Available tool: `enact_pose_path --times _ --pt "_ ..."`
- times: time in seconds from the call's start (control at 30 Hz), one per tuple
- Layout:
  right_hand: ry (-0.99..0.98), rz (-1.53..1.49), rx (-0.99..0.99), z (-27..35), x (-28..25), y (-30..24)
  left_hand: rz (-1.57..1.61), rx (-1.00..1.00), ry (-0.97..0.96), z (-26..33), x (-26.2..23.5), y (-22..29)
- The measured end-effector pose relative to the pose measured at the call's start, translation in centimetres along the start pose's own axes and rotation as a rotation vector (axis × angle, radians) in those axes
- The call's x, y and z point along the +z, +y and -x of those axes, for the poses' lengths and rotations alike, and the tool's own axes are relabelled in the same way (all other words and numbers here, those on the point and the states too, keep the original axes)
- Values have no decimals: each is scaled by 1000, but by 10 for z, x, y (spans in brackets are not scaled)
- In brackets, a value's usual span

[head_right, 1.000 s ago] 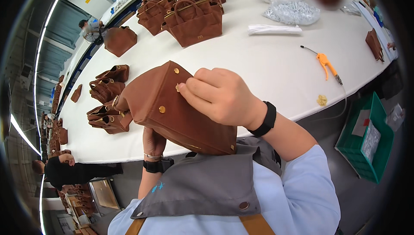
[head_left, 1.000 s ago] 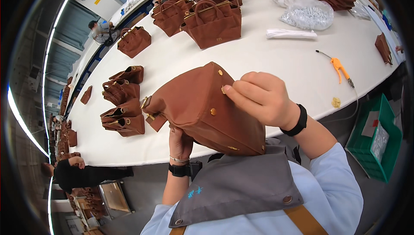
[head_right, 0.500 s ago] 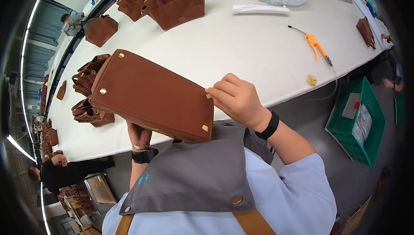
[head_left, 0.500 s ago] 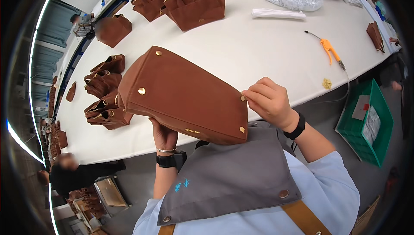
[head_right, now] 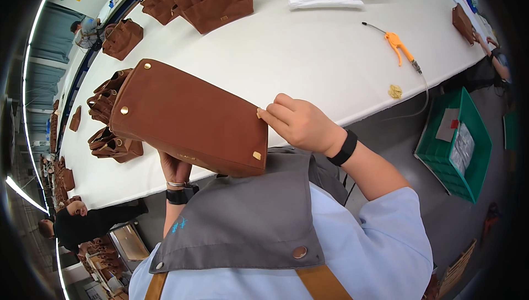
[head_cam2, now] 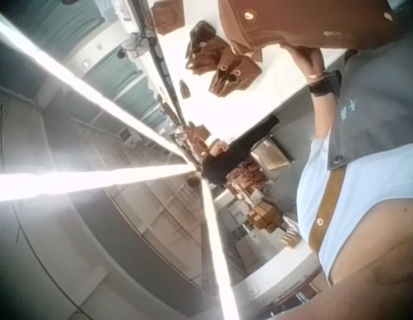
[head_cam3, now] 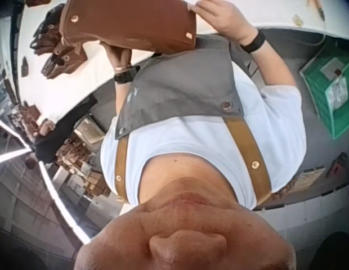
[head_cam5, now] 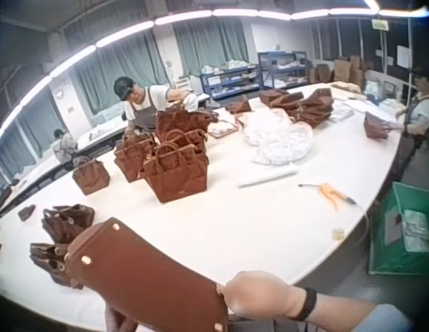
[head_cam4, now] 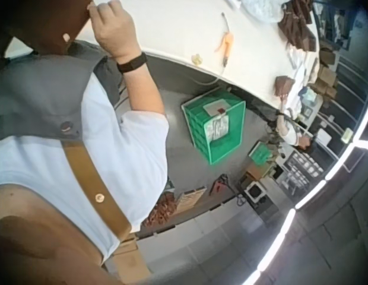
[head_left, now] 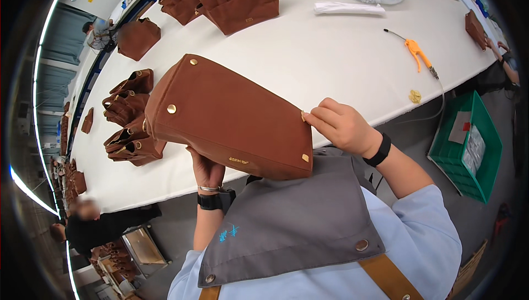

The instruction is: The person wipes the exterior of brown handbags with a white cloth at a factory workstation. They handle the bags one by one, turning them over to clean different sides and corners, then placing them back on the table.

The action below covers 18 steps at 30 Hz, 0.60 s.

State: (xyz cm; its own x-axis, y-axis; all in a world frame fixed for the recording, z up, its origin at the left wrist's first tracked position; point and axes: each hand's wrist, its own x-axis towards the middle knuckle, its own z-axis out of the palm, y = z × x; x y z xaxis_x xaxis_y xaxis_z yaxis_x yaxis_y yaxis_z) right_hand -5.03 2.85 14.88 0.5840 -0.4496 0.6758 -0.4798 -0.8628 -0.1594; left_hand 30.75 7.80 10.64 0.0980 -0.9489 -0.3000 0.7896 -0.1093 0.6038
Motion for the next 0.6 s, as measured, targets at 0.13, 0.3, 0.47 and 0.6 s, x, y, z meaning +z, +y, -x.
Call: enact_pose_path --times 0.13,0.3,0.47,0.6 --pt "123 8 58 -1 3 6 64 -12 26 -1 -7 1" --pt "254 -65 126 -7 -1 14 105 -37 25 1 -6 2" --pt "193 -128 104 -4 12 -2 83 -35 4 -1 -5 0" --pt "136 -92 47 -4 11 -2 74 -24 19 0 -7 0"
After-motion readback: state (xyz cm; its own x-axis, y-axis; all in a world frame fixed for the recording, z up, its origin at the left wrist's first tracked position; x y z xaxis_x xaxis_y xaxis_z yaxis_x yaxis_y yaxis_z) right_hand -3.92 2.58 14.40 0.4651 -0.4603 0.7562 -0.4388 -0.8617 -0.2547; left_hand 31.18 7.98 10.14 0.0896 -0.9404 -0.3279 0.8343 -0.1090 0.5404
